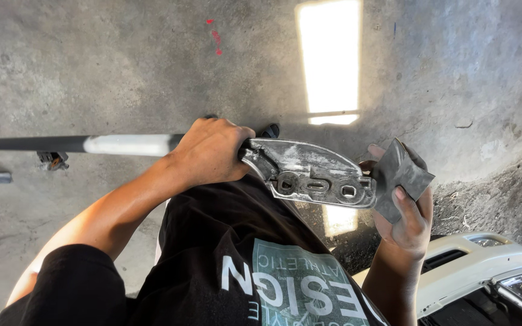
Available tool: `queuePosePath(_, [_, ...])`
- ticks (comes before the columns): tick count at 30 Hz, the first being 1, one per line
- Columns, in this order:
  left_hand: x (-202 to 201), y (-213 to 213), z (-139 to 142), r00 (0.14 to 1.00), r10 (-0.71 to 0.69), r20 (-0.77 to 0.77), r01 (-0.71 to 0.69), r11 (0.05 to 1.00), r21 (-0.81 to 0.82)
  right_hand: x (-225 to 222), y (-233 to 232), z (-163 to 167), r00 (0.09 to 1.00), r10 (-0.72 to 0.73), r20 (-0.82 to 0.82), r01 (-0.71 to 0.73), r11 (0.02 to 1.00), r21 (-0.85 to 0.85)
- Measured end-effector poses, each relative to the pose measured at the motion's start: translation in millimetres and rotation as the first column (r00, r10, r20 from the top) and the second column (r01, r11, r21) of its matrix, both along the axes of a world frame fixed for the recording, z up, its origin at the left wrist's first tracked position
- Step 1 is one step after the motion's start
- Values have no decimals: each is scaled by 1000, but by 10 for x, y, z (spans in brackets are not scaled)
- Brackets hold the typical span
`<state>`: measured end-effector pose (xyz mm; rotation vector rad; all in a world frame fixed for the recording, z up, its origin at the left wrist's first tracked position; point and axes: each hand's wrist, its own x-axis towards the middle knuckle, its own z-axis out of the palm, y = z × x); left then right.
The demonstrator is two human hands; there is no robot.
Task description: The person holds a metal car part and sands its surface with a sanding block. They rotate the part to reach different areas and continue sanding until the clip ends.
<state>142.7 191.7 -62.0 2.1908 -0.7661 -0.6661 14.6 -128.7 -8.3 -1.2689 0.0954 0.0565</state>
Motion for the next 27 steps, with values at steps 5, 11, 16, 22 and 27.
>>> queuePosePath(5, [42, -7, 56, 992, -11, -122, 19, 998, 67, 43, 68, 3, 998, 14, -62, -9, 996, 84])
queuePosePath(11, [105, 5, 138, 981, -45, -191, 57, 996, 62, 82, 117, 30, 999, 15, -43, -13, 999, 49])
queuePosePath(16, [115, -5, 131, 972, -67, -227, 83, 995, 61, 53, 168, 95, 999, -2, -54, 2, 1000, 0])
queuePosePath(22, [146, -29, 110, 968, -92, -233, 97, 995, 8, 40, 242, 133, 998, 9, -62, -8, 1000, 18])
queuePosePath(27, [96, -51, 26, 971, -109, -214, 119, 992, 36, 16, 212, 86, 1000, 14, -26, -14, 1000, -6])
